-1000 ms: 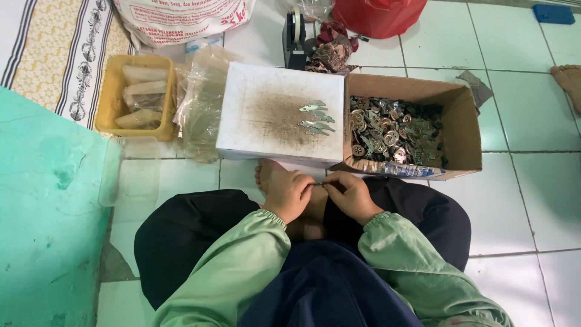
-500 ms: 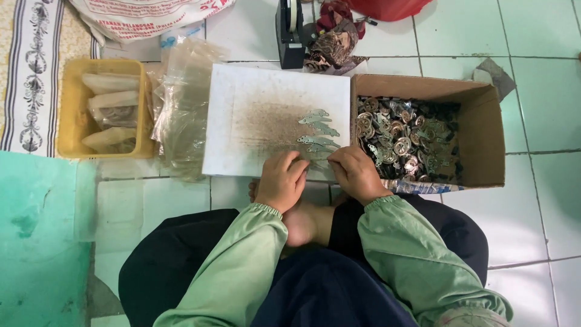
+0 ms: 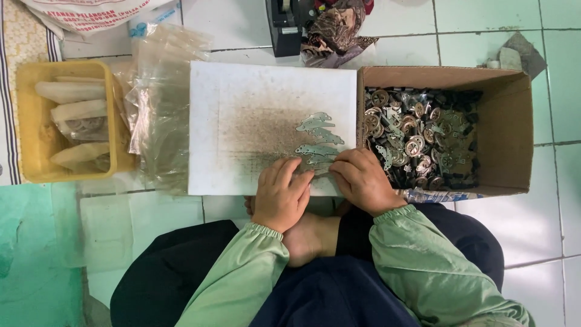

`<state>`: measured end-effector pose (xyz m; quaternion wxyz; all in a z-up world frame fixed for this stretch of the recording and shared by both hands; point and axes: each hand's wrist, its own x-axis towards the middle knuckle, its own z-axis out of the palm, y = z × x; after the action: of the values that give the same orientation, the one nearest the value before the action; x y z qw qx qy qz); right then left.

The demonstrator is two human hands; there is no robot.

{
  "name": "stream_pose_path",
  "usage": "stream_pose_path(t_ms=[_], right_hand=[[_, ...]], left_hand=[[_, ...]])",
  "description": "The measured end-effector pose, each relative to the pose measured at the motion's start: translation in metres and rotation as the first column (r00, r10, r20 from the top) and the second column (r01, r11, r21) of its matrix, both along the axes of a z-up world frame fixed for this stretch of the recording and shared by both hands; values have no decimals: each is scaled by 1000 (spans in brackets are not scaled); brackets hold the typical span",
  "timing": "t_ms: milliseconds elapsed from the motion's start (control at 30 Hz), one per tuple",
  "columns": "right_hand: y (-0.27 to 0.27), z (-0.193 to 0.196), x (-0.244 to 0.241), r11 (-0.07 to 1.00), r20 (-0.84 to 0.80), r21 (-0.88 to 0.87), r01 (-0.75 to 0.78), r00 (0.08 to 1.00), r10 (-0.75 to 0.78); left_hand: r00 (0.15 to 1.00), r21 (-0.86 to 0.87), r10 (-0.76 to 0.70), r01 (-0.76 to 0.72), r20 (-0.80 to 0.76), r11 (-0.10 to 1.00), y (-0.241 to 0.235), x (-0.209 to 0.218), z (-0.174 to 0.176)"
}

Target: The person sits on the floor and sorts small metal parts from a cardboard box, placing them onto a white board. They then pick up a small plastic bag and place the sorted metal parts inside it.

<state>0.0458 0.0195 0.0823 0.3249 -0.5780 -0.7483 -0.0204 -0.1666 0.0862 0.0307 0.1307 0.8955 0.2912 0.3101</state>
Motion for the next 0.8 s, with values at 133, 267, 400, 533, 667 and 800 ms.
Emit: stream_pose_path(t_ms=[133, 267, 400, 533, 667, 800], right_hand=[[0, 7, -3, 1000, -19, -17, 24, 1000, -24], [-3, 2, 4, 996, -55, -26, 90, 994, -91], [-6, -7, 6, 987, -43, -82, 135, 989, -139], [-6, -5, 5, 984, -50, -101, 146, 987, -152], [-6, -10, 8, 983, -67, -93, 160, 984, -167], [-4, -7, 13, 971, -36, -65, 228, 972, -231]], left_hand=[[999, -1, -1, 1, -34, 1000, 0, -1, 5], [998, -3, 12, -13, -64, 1000, -1, -1, 9], [998, -14, 16, -17, -65, 1000, -2, -1, 9], [997, 4, 18, -17, -72, 1000, -1, -1, 8], [997, -7, 14, -14, -76, 1000, -1, -1, 11], [997, -20, 9, -10, -79, 1000, 0, -1, 16]])
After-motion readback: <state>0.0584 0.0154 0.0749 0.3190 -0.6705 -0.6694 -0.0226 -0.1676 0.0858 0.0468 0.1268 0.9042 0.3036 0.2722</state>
